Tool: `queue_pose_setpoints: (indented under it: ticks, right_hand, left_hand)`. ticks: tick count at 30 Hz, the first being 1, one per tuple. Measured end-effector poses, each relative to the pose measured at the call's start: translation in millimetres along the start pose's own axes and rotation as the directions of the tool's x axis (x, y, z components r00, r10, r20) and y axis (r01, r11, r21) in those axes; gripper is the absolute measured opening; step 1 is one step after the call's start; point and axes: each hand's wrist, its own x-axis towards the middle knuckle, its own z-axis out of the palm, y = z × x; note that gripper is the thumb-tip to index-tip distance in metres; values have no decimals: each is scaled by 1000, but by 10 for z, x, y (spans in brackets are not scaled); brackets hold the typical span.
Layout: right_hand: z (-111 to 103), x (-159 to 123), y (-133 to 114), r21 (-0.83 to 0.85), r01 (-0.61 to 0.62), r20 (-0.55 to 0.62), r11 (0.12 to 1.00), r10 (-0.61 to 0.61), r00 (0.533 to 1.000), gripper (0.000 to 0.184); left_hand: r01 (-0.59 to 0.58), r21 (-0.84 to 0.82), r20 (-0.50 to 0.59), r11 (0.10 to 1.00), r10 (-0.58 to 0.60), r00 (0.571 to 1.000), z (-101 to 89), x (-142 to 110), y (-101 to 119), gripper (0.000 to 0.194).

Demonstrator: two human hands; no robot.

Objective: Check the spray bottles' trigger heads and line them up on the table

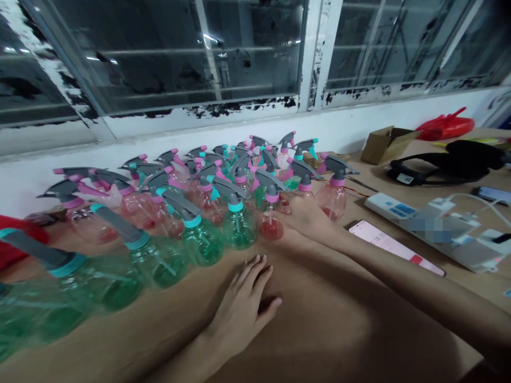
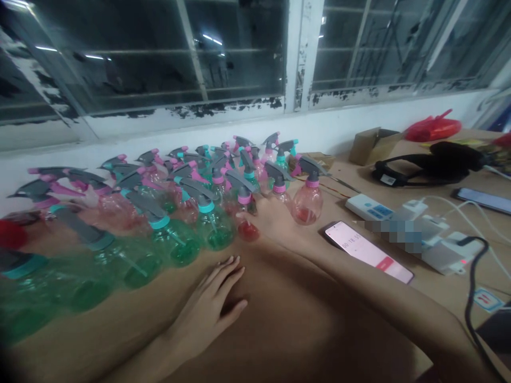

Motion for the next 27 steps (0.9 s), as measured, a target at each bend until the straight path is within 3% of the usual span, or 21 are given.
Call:
queue_pose_setpoints:
  ticks: [6, 12, 18, 27]
  right_hand:
    - [-167, -202, 180, 147, 15, -31, 989, -10, 999, 30]
    - [-389, -299, 625, 176, -95, -140, 980, 120, 983, 24]
    - [-237, -159, 760, 84, -125, -218, 989, 141, 966, 44]
    - [-103, -75, 688, -1, -135, -170, 991, 133, 977, 41]
  left_hand:
    - [-7, 10, -21, 1000, 7, 1000, 30, -12, -30, 48]
    - [-21, 19, -80, 1000, 22, 997, 41, -20, -72, 50]
    - [3, 8, -88, 1000, -3, 996, 1, -2, -80, 49]
    - [57, -122, -127, 991, -73, 989, 6, 61, -1, 45]
